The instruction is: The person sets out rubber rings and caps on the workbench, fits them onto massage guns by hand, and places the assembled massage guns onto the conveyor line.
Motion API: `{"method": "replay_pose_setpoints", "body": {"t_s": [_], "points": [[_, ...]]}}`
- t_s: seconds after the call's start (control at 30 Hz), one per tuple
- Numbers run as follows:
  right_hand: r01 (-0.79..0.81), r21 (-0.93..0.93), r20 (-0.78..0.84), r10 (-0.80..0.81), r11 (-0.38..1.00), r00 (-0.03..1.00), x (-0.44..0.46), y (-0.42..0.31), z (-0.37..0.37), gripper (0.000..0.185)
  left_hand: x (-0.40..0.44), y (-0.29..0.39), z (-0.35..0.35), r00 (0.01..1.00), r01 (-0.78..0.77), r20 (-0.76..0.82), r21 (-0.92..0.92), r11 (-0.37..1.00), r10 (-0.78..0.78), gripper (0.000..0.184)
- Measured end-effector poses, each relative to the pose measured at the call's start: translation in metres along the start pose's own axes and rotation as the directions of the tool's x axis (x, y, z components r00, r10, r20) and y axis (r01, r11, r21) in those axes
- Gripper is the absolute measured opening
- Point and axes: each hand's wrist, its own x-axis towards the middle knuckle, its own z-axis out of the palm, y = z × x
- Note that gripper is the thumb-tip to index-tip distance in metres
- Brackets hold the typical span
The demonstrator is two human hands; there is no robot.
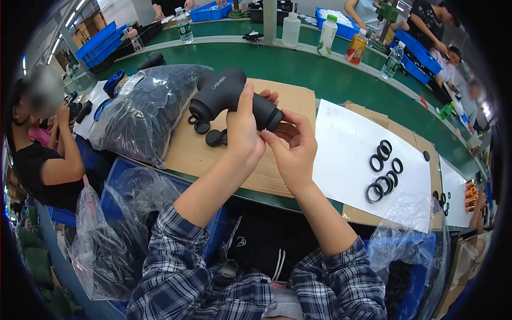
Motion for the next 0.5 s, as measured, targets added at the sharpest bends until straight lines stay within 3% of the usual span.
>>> {"method": "replay_pose_setpoints", "body": {"t_s": [0.4, 0.5], "points": [[0.139, -0.224, 0.04, -0.134, 0.964, 0.99, 0.004, -0.006, -0.014, 0.036, -0.011, -0.001, 0.01, 0.999, -0.005, 0.054, 0.059, 0.998, 0.002, 0.039], [0.029, -0.077, 0.016, -0.028, 0.997, 0.999, 0.005, -0.009, -0.012, 0.036, -0.01, -0.004, 0.012, 0.997, -0.037, 0.071, 0.047, 0.998, 0.033, 0.037]]}}
